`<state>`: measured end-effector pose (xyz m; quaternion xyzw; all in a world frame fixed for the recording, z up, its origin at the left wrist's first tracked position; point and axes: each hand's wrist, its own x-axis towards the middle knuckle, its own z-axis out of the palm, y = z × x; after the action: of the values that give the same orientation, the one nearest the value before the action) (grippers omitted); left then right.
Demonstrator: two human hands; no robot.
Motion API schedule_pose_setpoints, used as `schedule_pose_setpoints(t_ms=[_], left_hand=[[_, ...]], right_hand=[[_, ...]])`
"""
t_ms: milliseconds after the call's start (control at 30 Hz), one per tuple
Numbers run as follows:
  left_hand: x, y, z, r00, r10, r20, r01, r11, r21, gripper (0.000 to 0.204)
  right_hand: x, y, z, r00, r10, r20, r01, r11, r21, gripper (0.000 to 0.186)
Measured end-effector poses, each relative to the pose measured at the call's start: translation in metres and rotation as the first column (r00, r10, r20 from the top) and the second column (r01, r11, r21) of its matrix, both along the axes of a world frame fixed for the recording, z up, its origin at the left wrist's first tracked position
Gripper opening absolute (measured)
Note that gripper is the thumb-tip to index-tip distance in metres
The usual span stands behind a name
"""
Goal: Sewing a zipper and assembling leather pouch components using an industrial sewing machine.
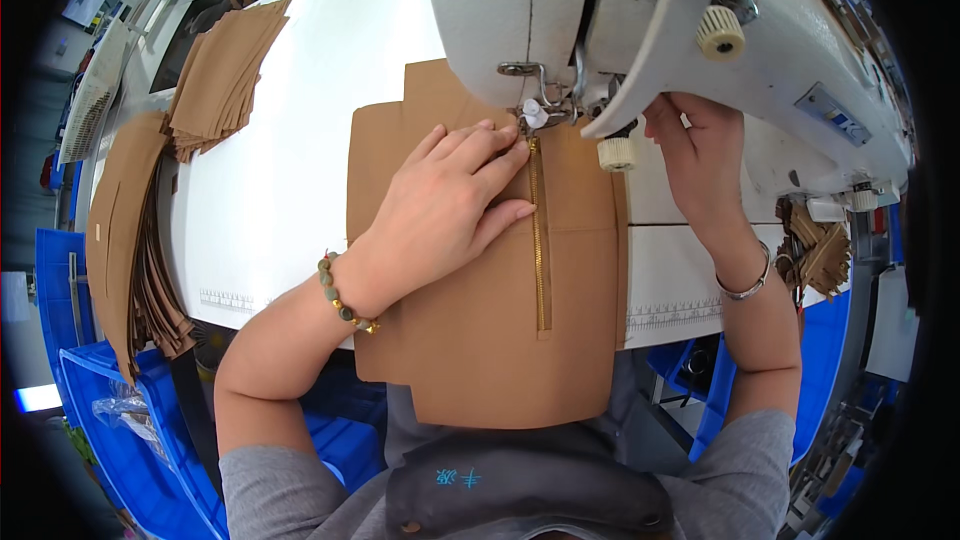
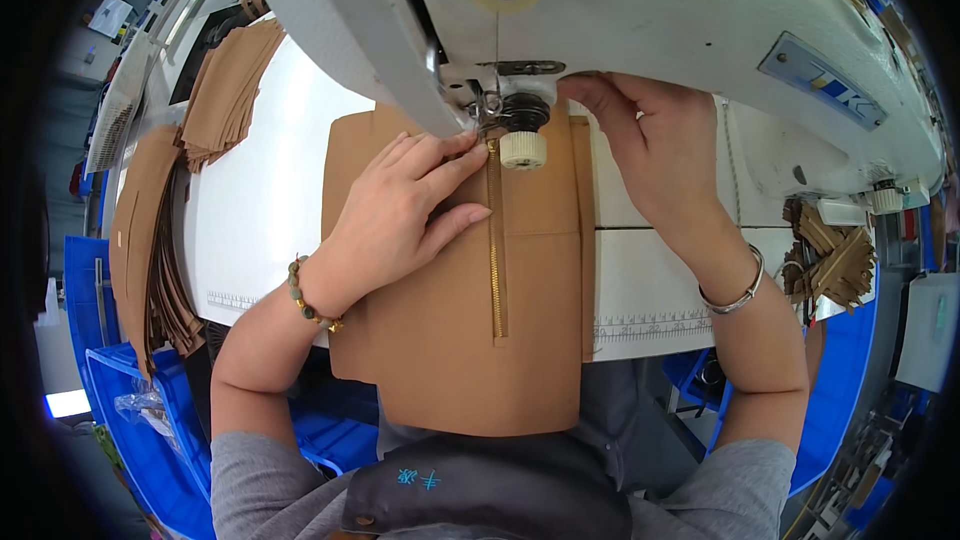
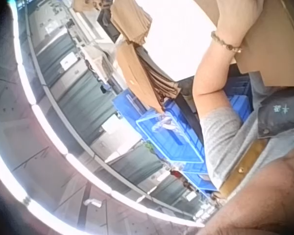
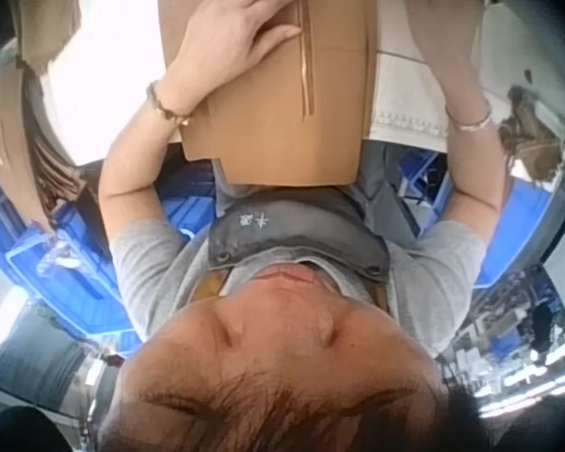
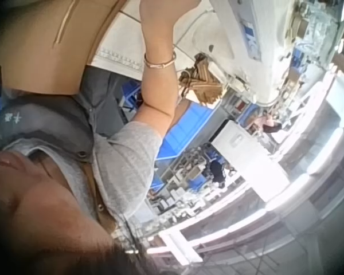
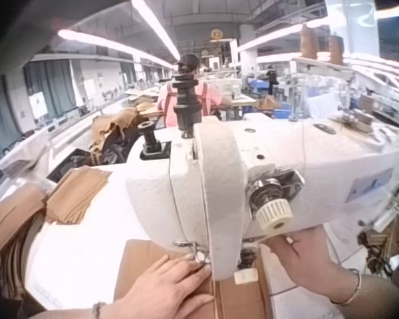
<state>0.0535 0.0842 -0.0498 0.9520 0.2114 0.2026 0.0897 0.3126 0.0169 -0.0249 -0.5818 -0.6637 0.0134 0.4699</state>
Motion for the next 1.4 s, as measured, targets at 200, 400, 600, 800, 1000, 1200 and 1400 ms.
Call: schedule_pose_setpoints(t_ms=[200,400,600,800,1000,1200,1400], left_hand=[[-0.001,-0.004,-0.003,1.0,0.021,-0.005,-0.021,1.0,0.024,0.051],[-0.001,-0.006,-0.002,0.998,0.05,-0.035,-0.048,0.997,0.052,0.05],[-0.004,-0.008,-0.001,1.0,-0.012,-0.014,0.014,0.995,0.099,0.042],[-0.004,-0.01,0.0,1.0,-0.018,0.002,0.017,0.997,0.076,0.04],[-0.004,-0.01,-0.002,1.0,-0.008,-0.017,0.009,0.996,0.085,0.039],[-0.006,-0.01,-0.008,0.997,0.059,0.041,-0.056,0.997,-0.061,0.058],[-0.008,-0.011,-0.003,1.0,-0.002,-0.027,0.002,1.0,-0.01,0.073]], right_hand=[[-0.008,-0.005,0.005,0.99,-0.028,-0.137,0.008,0.99,-0.14,0.012],[-0.002,-0.007,-0.023,0.931,0.204,0.302,-0.167,0.976,-0.141,0.017],[-0.025,-0.008,-0.043,0.886,0.212,0.414,-0.161,0.975,-0.154,0.025],[-0.024,-0.005,-0.045,0.9,0.197,0.389,-0.143,0.976,-0.163,0.024],[-0.023,-0.005,-0.051,0.828,0.23,0.511,-0.187,0.973,-0.136,0.036],[-0.028,-0.014,-0.038,0.789,0.313,0.529,-0.256,0.95,-0.179,0.048],[-0.031,-0.015,-0.037,0.791,0.324,0.519,-0.284,0.946,-0.158,0.053]])
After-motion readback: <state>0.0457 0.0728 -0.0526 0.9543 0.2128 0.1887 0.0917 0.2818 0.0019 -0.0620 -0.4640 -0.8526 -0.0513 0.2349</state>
